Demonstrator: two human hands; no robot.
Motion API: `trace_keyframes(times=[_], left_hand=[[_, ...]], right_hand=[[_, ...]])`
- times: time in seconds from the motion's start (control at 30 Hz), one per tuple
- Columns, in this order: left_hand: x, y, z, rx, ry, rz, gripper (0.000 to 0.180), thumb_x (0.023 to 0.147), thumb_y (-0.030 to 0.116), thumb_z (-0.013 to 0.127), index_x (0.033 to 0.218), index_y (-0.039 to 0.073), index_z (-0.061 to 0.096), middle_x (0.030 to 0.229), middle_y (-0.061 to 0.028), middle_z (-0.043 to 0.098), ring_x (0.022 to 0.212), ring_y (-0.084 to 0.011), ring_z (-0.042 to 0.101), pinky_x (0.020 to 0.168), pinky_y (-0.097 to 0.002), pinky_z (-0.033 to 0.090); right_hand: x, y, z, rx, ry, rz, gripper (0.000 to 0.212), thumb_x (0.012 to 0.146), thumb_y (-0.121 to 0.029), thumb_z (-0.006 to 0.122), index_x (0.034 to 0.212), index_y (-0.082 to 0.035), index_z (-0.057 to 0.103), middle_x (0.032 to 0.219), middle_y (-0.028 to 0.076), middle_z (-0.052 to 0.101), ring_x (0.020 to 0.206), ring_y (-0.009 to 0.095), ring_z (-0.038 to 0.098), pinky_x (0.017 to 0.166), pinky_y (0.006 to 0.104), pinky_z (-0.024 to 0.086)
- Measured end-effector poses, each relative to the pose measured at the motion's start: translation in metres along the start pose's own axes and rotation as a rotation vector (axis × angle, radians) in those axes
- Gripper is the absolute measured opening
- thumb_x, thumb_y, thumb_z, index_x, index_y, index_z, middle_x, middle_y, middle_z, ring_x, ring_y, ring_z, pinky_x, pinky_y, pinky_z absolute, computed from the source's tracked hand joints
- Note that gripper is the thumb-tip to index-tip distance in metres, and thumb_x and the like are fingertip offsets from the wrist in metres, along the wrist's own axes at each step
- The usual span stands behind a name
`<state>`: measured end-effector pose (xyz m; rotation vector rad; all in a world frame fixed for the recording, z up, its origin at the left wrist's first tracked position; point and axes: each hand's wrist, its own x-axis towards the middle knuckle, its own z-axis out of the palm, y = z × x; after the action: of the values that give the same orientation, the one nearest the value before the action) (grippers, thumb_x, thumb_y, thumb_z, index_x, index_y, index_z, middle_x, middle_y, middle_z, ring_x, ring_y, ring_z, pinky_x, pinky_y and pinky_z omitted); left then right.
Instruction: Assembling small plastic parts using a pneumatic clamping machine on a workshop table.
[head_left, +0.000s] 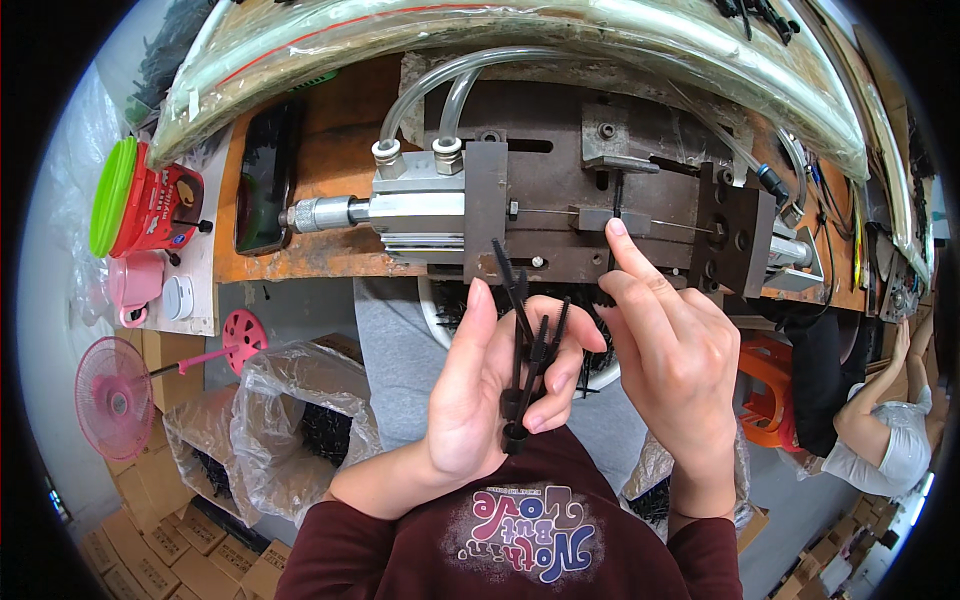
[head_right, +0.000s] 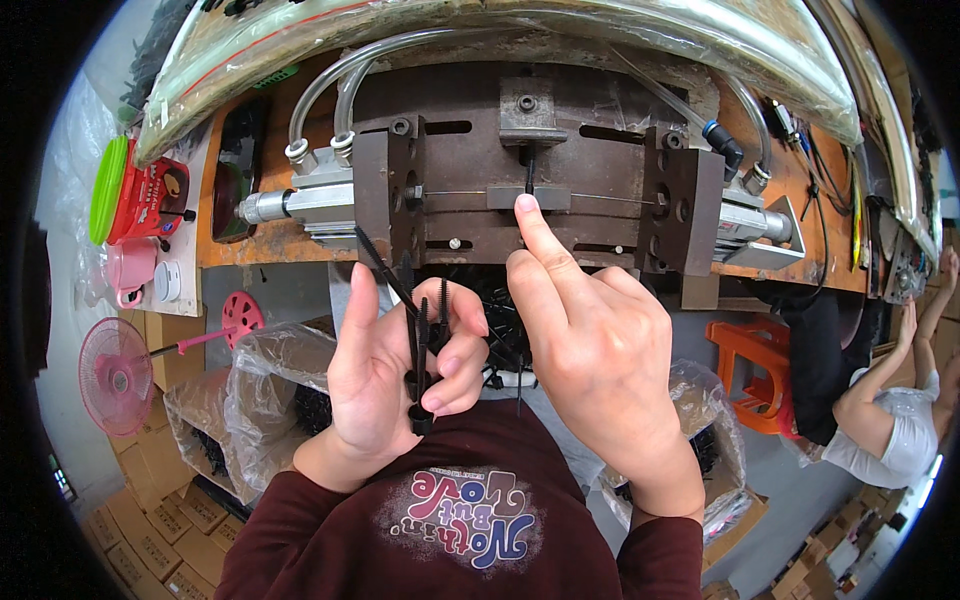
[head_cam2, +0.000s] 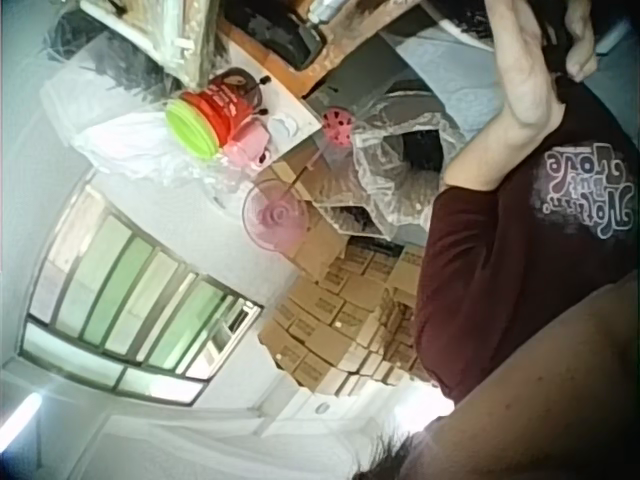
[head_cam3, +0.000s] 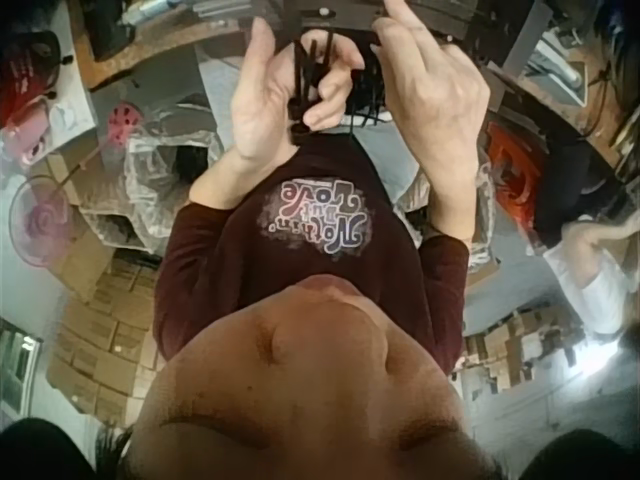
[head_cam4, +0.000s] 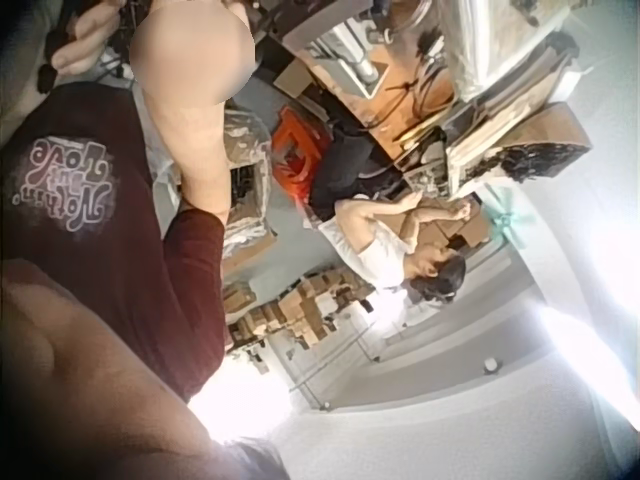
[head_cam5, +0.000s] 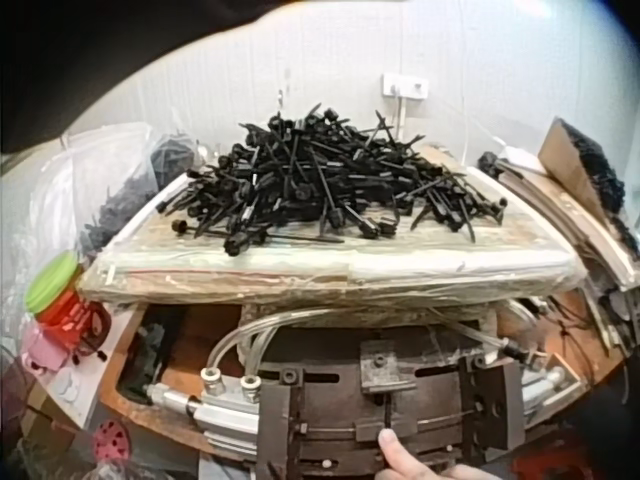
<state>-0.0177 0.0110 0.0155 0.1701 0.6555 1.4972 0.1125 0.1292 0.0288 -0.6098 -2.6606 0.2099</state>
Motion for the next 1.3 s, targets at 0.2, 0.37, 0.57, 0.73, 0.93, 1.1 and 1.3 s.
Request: trace_keyframes(times=[0.2, 0.37, 0.57, 0.73, 0.93, 1.1, 1.3], left_hand=[[0.001, -0.001, 0.002, 0.025, 0.006, -0.005, 0.081, 0.098, 0.069, 0.012, 0.106, -0.002, 0.050, 0.073, 0.0002, 0.042, 0.052, -0.0084, 0.037, 0.051, -0.0229, 0.034], [0.001, -0.002, 0.002, -0.014, 0.011, 0.010, 0.079, 0.099, 0.067, 0.011, 0.109, -0.001, 0.051, 0.074, 0.0002, 0.042, 0.053, -0.0078, 0.036, 0.052, -0.0223, 0.034], [0.008, -0.008, 0.005, 0.188, 0.012, 0.006, 0.075, 0.101, 0.064, 0.013, 0.108, 0.001, 0.053, 0.075, 0.0006, 0.042, 0.059, -0.0083, 0.037, 0.058, -0.0214, 0.033], [0.009, -0.011, 0.001, 0.108, 0.038, 0.027, 0.069, 0.104, 0.058, 0.015, 0.112, 0.002, 0.055, 0.077, 0.0011, 0.044, 0.059, -0.0067, 0.037, 0.056, -0.0207, 0.032], [0.008, -0.015, -0.003, 0.117, 0.014, 0.057, 0.060, 0.106, 0.052, 0.021, 0.122, 0.002, 0.051, 0.081, 0.0011, 0.044, 0.059, -0.0057, 0.037, 0.055, -0.0204, 0.033], [0.000, -0.007, -0.006, 0.261, 0.007, 0.061, 0.044, 0.107, 0.039, 0.033, 0.126, 0.001, 0.044, 0.087, -0.0011, 0.043, 0.062, -0.0071, 0.039, 0.056, -0.0216, 0.036], [-0.002, -0.007, -0.009, 0.190, -0.021, 0.153, 0.024, 0.106, 0.028, 0.040, 0.104, 0.005, 0.046, 0.089, -0.0042, 0.044, 0.070, -0.0106, 0.044, 0.058, -0.0244, 0.039]], right_hand=[[0.003, -0.001, -0.004, 0.001, 0.039, -0.020, 0.021, 0.071, -0.005, 0.071, 0.091, -0.002, 0.064, 0.115, 0.013, 0.070, 0.055, 0.017, 0.058, 0.055, 0.0274, 0.045], [-0.020, -0.016, -0.018, 0.389, 0.220, -0.014, 0.025, 0.071, -0.015, 0.082, 0.090, -0.006, 0.069, 0.094, 0.009, 0.071, 0.060, 0.016, 0.061, 0.051, 0.0285, 0.043], [-0.029, -0.034, -0.012, 0.480, 0.032, -0.211, 0.026, 0.068, -0.014, 0.071, 0.093, -0.005, 0.070, 0.091, 0.004, 0.062, 0.077, 0.015, 0.063, 0.057, 0.0257, 0.046], [-0.036, -0.029, -0.012, 0.542, 0.051, -0.236, 0.031, 0.066, -0.009, 0.075, 0.095, 0.000, 0.070, 0.100, 0.009, 0.065, 0.085, 0.021, 0.067, 0.066, 0.0295, 0.054], [-0.023, -0.013, -0.008, 0.402, 0.201, -0.005, 0.029, 0.067, 0.004, 0.079, 0.093, 0.005, 0.067, 0.119, 0.022, 0.064, 0.097, 0.033, 0.069, 0.081, 0.0382, 0.057], [-0.015, 0.001, 0.008, 0.204, 0.100, -0.003, 0.022, 0.075, -0.001, 0.074, 0.094, 0.003, 0.062, 0.123, 0.022, 0.063, 0.082, 0.026, 0.068, 0.071, 0.0327, 0.055], [-0.001, 0.000, 0.006, -0.024, 0.044, -0.035, 0.018, 0.078, -0.006, 0.070, 0.092, -0.001, 0.062, 0.125, 0.018, 0.064, 0.058, 0.013, 0.060, 0.056, 0.0267, 0.047]])
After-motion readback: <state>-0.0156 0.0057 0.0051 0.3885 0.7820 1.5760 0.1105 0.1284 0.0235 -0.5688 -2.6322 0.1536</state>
